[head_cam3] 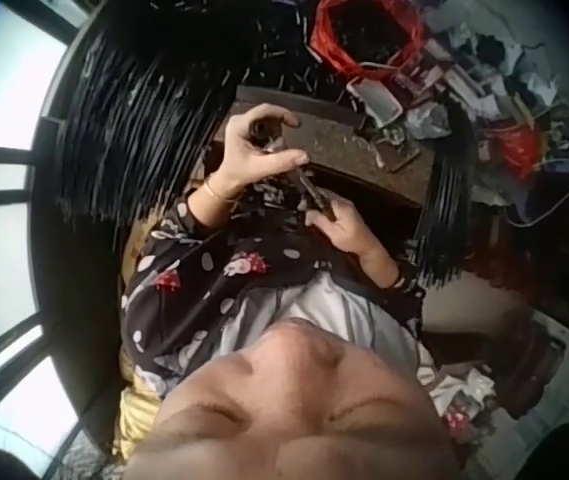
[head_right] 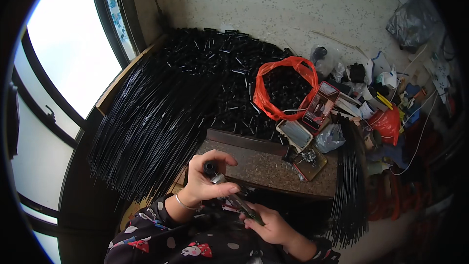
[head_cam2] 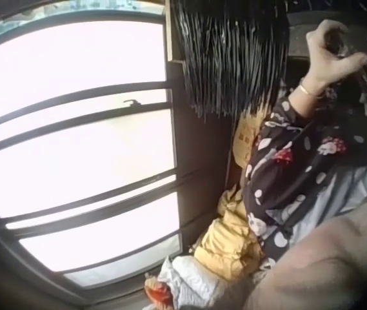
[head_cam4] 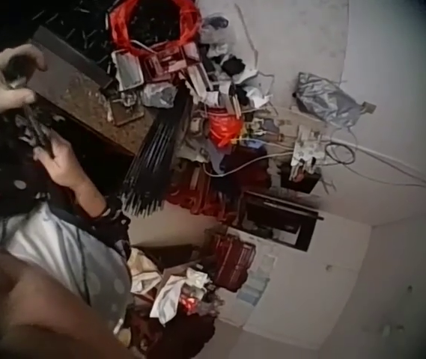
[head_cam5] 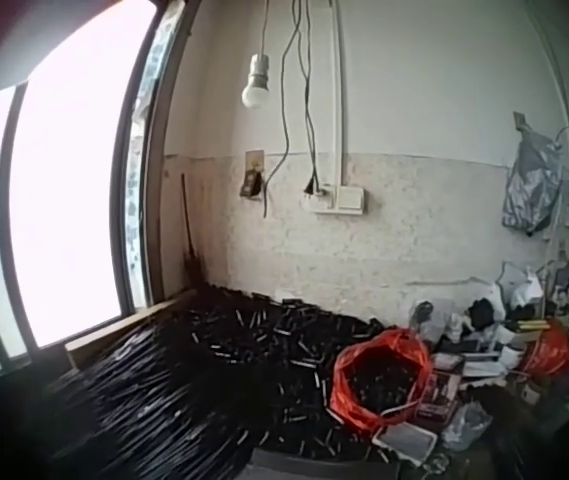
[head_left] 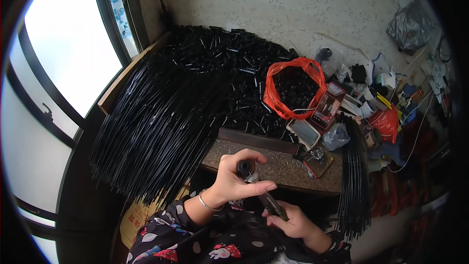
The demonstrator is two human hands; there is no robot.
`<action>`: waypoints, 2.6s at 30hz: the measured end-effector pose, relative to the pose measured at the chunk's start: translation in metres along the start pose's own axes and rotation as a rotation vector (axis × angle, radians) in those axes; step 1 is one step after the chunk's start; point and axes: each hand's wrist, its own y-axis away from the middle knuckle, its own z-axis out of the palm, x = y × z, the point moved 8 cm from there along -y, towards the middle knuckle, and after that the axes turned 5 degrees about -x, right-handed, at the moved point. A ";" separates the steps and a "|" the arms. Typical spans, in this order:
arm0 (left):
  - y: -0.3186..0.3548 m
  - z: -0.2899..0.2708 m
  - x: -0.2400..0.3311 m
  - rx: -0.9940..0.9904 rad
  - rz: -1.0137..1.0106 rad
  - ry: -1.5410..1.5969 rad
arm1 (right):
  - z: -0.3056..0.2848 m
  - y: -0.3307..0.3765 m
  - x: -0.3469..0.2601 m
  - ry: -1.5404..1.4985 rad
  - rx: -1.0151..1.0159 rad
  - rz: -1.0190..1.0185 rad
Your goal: Stripping the ends of black wires using a hand tool at a precision workstation.
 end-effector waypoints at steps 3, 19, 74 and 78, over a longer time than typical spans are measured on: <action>0.005 0.004 0.003 0.000 -0.009 -0.034 | 0.004 0.006 -0.002 -0.435 -0.219 0.101; 0.005 0.036 -0.037 0.131 -0.118 0.072 | -0.020 0.001 0.039 -0.386 0.301 0.060; 0.023 0.054 -0.008 -0.036 0.002 -0.177 | -0.022 0.000 -0.061 -0.020 0.837 -0.651; 0.026 0.054 -0.013 -0.047 0.063 -0.169 | -0.025 0.001 -0.057 0.136 0.887 -0.672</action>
